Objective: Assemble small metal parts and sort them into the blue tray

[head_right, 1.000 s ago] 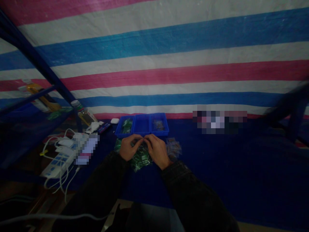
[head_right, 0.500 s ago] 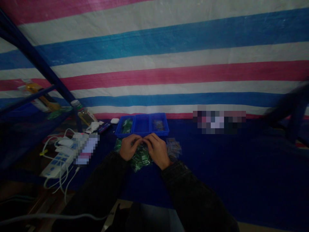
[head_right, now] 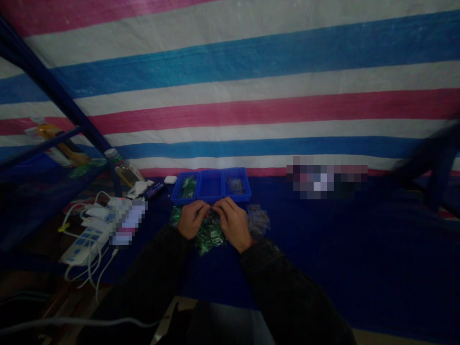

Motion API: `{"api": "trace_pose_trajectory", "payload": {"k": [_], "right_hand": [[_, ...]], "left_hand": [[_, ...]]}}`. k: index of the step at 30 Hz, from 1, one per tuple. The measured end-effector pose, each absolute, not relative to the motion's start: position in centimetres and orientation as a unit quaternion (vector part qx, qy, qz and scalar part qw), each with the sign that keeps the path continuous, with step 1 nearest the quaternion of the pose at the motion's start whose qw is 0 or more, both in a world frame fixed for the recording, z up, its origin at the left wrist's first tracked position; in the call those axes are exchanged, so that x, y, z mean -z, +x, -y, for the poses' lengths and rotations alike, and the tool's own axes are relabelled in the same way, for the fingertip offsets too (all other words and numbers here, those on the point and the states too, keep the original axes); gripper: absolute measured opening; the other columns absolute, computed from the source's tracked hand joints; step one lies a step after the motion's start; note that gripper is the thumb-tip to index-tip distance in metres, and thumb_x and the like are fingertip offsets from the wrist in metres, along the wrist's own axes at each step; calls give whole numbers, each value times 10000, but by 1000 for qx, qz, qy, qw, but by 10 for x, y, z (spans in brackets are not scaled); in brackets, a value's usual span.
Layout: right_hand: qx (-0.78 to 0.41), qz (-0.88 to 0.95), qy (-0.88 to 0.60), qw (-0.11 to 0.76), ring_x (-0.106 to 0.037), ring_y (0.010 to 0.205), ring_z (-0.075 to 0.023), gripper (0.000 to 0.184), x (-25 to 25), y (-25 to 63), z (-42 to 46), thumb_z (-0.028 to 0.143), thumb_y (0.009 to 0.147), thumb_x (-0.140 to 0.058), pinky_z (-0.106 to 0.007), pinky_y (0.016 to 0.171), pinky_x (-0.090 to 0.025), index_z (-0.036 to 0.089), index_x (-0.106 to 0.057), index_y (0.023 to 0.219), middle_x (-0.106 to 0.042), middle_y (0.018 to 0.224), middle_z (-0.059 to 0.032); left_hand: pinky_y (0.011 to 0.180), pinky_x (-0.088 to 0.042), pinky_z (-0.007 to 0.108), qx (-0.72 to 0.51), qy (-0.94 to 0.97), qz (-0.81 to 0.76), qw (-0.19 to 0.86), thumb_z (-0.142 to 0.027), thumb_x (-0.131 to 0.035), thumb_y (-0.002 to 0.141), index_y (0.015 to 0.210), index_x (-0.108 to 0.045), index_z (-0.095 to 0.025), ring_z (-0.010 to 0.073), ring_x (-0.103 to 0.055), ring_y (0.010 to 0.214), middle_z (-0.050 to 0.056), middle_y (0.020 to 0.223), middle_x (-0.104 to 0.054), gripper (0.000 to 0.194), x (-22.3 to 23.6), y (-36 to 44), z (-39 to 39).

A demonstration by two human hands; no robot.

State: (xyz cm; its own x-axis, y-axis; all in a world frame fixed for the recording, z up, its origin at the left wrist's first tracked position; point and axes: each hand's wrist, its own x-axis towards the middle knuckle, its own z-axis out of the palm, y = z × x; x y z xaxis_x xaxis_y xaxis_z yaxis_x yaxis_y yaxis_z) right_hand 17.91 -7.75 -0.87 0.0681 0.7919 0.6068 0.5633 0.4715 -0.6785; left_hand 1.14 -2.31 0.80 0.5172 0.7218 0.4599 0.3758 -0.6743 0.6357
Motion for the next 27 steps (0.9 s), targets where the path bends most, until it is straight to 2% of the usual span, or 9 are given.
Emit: {"api": "trace_pose_trajectory", "payload": {"k": [9, 18, 27], "right_hand": [[-92, 657, -490, 565, -644, 905, -195, 174, 8, 180, 78, 143, 978, -515, -315, 829, -493, 232, -658, 937, -659, 960, -45], [-112, 666, -496, 546, -652, 893, -198, 153, 10, 181, 77, 163, 980, -529, -315, 830, -493, 231, -654, 925, -670, 938, -44], [-130, 669, -512, 523, -657, 883, -208, 175, 9, 181, 77, 234, 1001, -520, -330, 843, -496, 234, -667, 907, -691, 925, -50]], "left_hand": [[741, -432, 271, -380, 831, -328, 239, -332, -469, 1039, 766, -617, -173, 152, -610, 748, 27, 754, -641, 349, -7, 10, 23], [812, -466, 281, -384, 830, -310, 261, -306, -506, 1021, 871, -671, -174, 174, -644, 845, 46, 855, -699, 259, -7, 13, 21], [811, -493, 272, -372, 830, -316, 269, -304, -554, 999, 863, -694, -176, 167, -668, 817, 34, 839, -722, 233, -4, 13, 20]]}}
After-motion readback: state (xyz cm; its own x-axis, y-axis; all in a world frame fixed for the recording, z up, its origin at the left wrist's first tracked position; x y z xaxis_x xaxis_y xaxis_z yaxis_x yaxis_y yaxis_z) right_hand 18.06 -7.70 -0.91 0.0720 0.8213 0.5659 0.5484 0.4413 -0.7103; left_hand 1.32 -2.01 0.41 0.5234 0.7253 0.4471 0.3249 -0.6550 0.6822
